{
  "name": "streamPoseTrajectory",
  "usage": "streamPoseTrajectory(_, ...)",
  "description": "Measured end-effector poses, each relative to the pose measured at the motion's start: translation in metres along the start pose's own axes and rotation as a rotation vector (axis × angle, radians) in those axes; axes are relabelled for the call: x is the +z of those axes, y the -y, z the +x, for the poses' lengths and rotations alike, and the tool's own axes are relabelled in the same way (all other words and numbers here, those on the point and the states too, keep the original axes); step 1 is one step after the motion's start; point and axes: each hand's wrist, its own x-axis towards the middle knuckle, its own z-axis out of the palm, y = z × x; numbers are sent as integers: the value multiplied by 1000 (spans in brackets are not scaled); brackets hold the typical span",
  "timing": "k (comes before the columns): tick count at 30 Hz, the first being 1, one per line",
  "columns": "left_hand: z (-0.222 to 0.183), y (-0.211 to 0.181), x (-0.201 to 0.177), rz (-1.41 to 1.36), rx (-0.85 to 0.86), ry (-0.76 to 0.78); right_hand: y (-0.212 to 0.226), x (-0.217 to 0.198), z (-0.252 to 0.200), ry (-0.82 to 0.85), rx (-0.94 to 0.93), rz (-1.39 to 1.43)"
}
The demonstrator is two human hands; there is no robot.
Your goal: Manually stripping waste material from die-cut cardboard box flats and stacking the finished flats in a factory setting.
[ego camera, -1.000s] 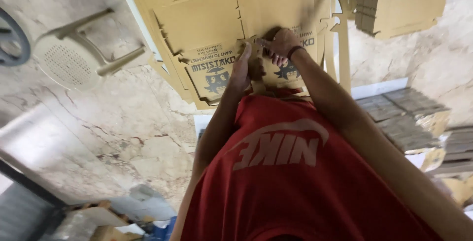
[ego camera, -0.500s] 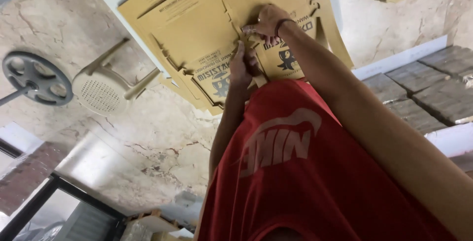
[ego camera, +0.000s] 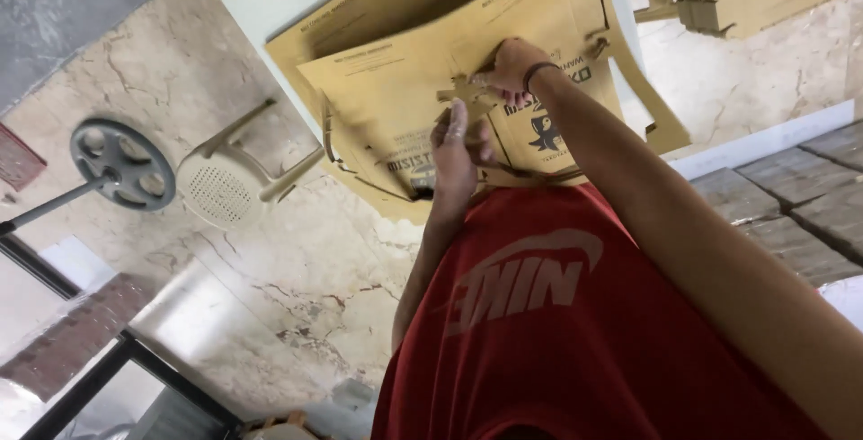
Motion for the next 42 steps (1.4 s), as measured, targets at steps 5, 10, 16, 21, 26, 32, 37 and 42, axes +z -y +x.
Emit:
streamPoseTrajectory(5,-33,-33,21,131,-22,-21,21,-7,-36,-22,1,-11)
streamPoseTrajectory(10,23,-21,-17,180,-328,-203,5,10,-3,-65,19,-81)
streamPoseTrajectory(16,28,27,-98,1147,-448,255,-59,72,-56,-491,-27,133)
streamPoseTrajectory(21,83,-9,-146,1525,282,402,-128,208,-104,-1188,-122,765)
streamPoseTrajectory(26,160,-113,-155,1838,922,37,-142,328,-56,-396,-330,2088)
streamPoseTrajectory(32,221,-126,-190,1973,421,179,-121,390,18,-457,-34,358)
streamPoseTrajectory(37,208,-171,-200,1719,64,350,-114,407,9,-501,51,1819)
streamPoseTrajectory(42,197,-169,-254,1420,-48,590,-146,416,8,-538,-30,1628)
